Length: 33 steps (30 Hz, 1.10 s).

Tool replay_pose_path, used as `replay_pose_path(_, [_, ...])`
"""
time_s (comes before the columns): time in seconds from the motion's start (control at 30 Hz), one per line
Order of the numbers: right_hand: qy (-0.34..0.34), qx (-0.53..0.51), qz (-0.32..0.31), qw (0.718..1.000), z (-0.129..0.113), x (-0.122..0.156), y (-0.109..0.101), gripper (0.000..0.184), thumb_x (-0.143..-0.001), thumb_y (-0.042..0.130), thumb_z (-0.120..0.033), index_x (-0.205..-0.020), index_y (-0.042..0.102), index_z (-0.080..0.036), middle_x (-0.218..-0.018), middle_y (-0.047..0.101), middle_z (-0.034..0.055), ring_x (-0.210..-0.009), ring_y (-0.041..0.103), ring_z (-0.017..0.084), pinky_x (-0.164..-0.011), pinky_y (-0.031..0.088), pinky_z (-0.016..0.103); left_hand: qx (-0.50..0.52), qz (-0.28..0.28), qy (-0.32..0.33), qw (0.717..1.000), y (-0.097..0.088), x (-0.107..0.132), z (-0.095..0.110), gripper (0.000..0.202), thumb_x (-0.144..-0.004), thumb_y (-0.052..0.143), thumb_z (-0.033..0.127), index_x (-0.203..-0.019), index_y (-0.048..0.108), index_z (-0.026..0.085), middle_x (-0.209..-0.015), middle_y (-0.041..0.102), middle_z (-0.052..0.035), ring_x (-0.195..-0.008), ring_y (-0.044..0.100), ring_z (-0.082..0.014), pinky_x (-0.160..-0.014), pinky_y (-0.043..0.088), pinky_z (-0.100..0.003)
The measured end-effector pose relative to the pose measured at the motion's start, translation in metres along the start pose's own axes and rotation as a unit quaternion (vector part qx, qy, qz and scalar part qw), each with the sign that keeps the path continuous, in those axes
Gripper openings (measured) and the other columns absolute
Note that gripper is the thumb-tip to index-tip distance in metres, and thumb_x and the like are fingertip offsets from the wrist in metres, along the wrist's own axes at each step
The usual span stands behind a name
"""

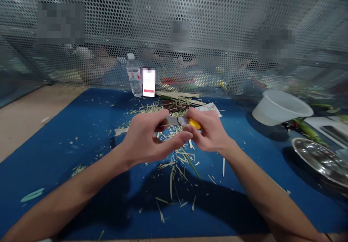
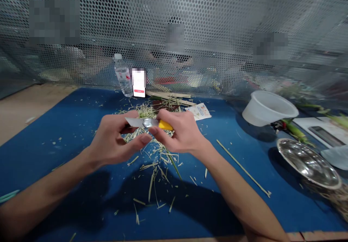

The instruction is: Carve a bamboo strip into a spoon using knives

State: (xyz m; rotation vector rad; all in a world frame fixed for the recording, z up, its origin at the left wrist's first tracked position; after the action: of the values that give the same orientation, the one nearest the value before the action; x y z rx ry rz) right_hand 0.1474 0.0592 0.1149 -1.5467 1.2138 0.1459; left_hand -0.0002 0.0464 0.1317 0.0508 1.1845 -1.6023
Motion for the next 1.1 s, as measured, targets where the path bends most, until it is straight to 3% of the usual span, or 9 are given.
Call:
replay_pose_path(0.27, [-0.015, 0.002, -0.010, 1.000, 0.000, 0.000, 0.003, 0.032, -0.090, 0.048, -0.047, -0.071, 0.043, -0.022, -0.055, 0.037, -0.0062, -0.048, 0.032, 0.007, -0.048, 0.025, 0.026, -0.031, 0.021, 0.003, 0.999, 0.000, 0.001, -0.002, 0.048, -0.081, 0.064, 0.052, -0.059, 0.040, 0.018, -0.049, 0.037, 0.0075, -0.045, 0.030, -0.0044, -0.044, 0.021, -0.021])
replay_pose_path(0.4, [-0.004, 0.024, 0.007, 1.000, -0.003, 0.000, 0.004, 0.033, -0.090, 0.047, -0.048, -0.070, 0.044, -0.021, -0.055, 0.038, -0.0062, -0.046, 0.034, 0.007, -0.048, 0.026, 0.025, 0.015, 0.004, -0.026, 1.000, 0.004, 0.001, -0.008, 0.046, -0.085, 0.061, 0.048, -0.058, 0.040, 0.018, -0.051, 0.034, 0.0072, -0.045, 0.030, -0.0047, -0.043, 0.020, -0.023])
replay_pose_path(0.53, [0.022, 0.093, 0.055, 0.994, -0.011, 0.000, 0.001, 0.031, -0.091, 0.048, -0.044, -0.070, 0.046, -0.021, -0.052, 0.038, -0.0063, -0.045, 0.038, 0.008, -0.047, 0.025, 0.026, 0.077, 0.003, -0.063, 0.995, 0.004, 0.001, -0.011, 0.044, -0.088, 0.059, 0.043, -0.057, 0.040, 0.018, -0.052, 0.035, 0.0066, -0.045, 0.030, -0.0046, -0.043, 0.021, -0.023])
replay_pose_path(0.7, [0.001, 0.196, 0.101, 0.975, -0.024, -0.001, -0.004, 0.032, -0.091, 0.048, -0.044, -0.070, 0.049, -0.021, -0.054, 0.047, -0.0040, -0.047, 0.043, 0.009, -0.047, 0.026, 0.027, 0.108, 0.006, -0.103, 0.989, 0.003, 0.000, -0.012, 0.043, -0.088, 0.057, 0.045, -0.057, 0.044, 0.018, -0.049, 0.034, 0.0065, -0.044, 0.030, -0.0052, -0.041, 0.021, -0.023])
replay_pose_path(0.9, [0.036, 0.266, 0.128, 0.955, -0.010, -0.001, -0.007, 0.031, -0.089, 0.054, -0.048, -0.073, 0.052, -0.021, -0.055, 0.053, -0.0035, -0.047, 0.045, 0.009, -0.046, 0.023, 0.027, 0.107, 0.040, -0.072, 0.991, -0.003, 0.001, -0.004, 0.050, -0.093, 0.051, 0.035, -0.052, 0.028, 0.019, -0.048, 0.026, 0.0062, -0.045, 0.024, -0.0055, -0.043, 0.022, -0.024])
replay_pose_path(1.0, [0.094, 0.216, 0.126, 0.964, 0.005, 0.000, -0.009, 0.032, -0.091, 0.051, -0.049, -0.074, 0.051, -0.023, -0.052, 0.048, -0.0039, -0.046, 0.042, 0.010, -0.047, 0.023, 0.028, 0.071, 0.048, -0.059, 0.995, -0.007, -0.001, -0.002, 0.047, -0.091, 0.054, 0.036, -0.054, 0.030, 0.019, -0.050, 0.028, 0.0063, -0.047, 0.026, -0.0060, -0.045, 0.025, -0.023])
replay_pose_path(1.1, [0.142, 0.109, 0.119, 0.977, 0.016, 0.000, -0.010, 0.035, -0.095, 0.045, -0.050, -0.073, 0.049, -0.023, -0.051, 0.041, -0.0048, -0.046, 0.039, 0.010, -0.049, 0.025, 0.028, 0.004, 0.026, -0.045, 0.999, -0.008, -0.003, -0.001, 0.029, -0.091, 0.052, 0.035, -0.068, 0.043, 0.019, -0.058, 0.039, 0.0054, -0.051, 0.035, -0.0073, -0.049, 0.031, -0.023])
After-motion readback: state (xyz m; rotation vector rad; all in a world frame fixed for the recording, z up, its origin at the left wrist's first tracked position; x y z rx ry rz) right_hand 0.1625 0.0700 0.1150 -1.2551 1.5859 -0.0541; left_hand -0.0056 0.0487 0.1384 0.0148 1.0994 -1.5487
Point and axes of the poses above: each hand's wrist, its own x-axis away from the middle knuckle, its own y-axis out of the palm, z = x × y, the point moved 6 cm from there along -x, towards the middle knuckle
